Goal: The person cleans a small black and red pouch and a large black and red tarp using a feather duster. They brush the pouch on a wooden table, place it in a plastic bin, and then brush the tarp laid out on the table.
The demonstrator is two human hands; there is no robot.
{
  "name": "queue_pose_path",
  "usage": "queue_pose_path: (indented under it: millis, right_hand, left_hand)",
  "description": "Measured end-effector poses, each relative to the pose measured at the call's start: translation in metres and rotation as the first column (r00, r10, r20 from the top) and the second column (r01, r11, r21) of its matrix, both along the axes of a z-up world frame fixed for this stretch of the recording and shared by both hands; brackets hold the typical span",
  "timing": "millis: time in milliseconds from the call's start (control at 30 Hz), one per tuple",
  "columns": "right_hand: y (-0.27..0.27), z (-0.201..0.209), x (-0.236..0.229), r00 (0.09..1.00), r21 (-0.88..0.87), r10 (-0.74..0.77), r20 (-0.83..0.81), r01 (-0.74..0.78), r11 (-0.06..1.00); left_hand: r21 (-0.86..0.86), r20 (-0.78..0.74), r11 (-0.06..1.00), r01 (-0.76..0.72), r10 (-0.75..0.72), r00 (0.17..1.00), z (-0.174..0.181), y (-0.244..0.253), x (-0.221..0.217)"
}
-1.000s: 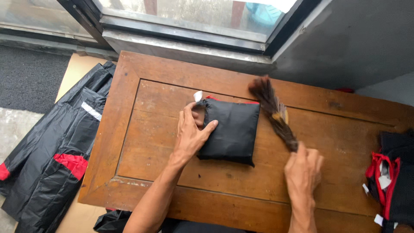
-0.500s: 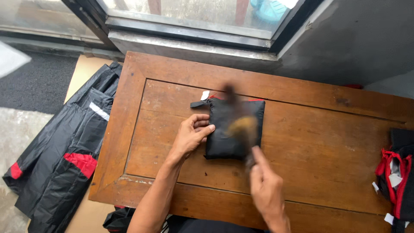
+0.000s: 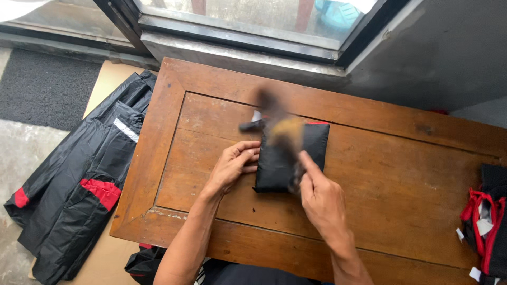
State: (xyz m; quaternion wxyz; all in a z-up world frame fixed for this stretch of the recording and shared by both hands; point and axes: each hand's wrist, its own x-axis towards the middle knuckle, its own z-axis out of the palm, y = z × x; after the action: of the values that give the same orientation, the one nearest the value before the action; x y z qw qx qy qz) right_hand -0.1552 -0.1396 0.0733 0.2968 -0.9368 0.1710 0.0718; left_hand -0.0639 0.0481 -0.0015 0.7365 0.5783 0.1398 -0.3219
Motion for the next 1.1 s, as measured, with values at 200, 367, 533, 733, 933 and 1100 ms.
queue_pose_path:
  millis: [200,367,533,733,933,1100]
  right_hand:
    - [0.020,-0.007,-0.047,0.996,0.218,0.093,0.014,-0.094,0.971]
    - [0.029,-0.042,-0.096,0.896,-0.011,0.083,0.437,-0.087,0.996]
    - [0.017,-0.074,-0.136,0.776,-0.051,0.094,0.624,-0.080,0.995]
    - [0.016,-0.062,-0.135,0.738,-0.188,0.375,0.560,-0.328,0.926]
    - [0.002,-0.059,-0.132,0.811,-0.067,0.131,0.570,-0.113,0.991]
    - [-0.020,-0.060,-0.129,0.899,-0.091,-0.289,0.329,0.335,0.938]
  left_hand:
    - [0.085,0.113,0.993,-0.082,0.072,0.991,-0.037,0.005,-0.001]
    - [-0.023,0.018,0.998,-0.054,0.055,0.998,0.013,0.000,0.002]
    - [0.033,-0.096,0.996,-0.086,0.089,0.991,0.009,-0.001,0.003]
    - [-0.061,-0.050,0.996,-0.062,0.059,0.997,0.018,-0.003,0.001]
    - [0.137,0.007,0.986,-0.096,0.096,0.995,0.029,-0.011,-0.006]
    - [0.343,0.133,0.937,-0.071,0.027,0.991,0.038,-0.023,-0.013]
